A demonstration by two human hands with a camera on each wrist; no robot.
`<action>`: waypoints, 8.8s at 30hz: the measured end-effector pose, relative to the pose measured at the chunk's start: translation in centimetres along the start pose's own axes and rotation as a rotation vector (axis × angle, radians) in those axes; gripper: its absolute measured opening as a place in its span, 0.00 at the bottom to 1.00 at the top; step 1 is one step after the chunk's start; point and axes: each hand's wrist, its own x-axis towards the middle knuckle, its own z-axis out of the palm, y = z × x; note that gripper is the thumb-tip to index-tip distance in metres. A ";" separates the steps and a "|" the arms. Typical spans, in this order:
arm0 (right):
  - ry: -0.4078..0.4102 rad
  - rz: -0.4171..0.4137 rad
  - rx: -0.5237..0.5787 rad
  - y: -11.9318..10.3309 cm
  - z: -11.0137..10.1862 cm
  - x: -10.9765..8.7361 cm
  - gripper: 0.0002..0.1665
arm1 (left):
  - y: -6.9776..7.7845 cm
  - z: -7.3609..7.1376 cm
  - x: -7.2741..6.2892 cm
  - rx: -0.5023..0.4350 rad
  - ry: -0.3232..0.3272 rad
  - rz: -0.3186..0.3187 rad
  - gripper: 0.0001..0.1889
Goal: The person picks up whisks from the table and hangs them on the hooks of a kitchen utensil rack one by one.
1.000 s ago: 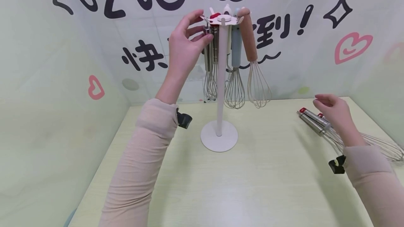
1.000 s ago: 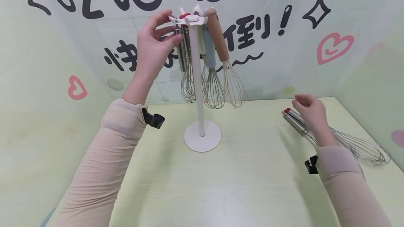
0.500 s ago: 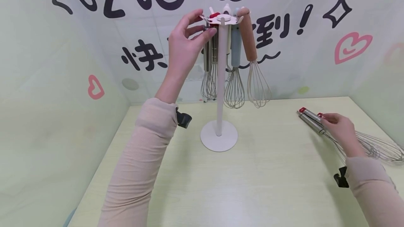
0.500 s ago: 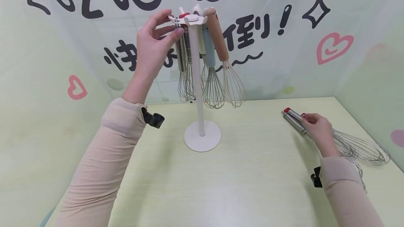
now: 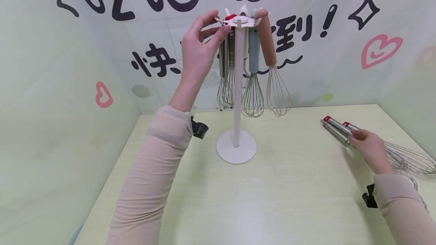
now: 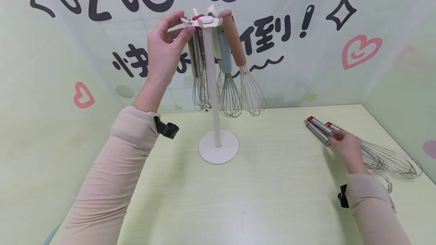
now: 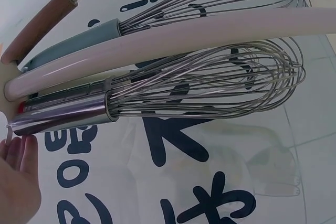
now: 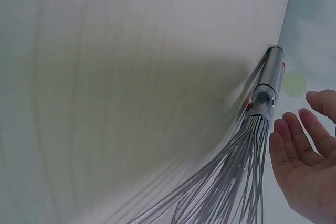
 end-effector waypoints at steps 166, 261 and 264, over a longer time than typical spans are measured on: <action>0.115 -0.299 1.047 -23.7 -4.2 -0.9 0.19 | -0.3 2.2 -1.3 -0.224 0.158 0.159 0.19; -0.062 -0.384 0.867 -28.5 2.1 -0.4 0.21 | -0.5 2.0 -1.0 -0.246 0.133 0.129 0.19; -0.060 -0.398 0.862 -28.5 2.3 -0.3 0.19 | -0.5 2.0 -1.0 -0.246 0.134 0.129 0.19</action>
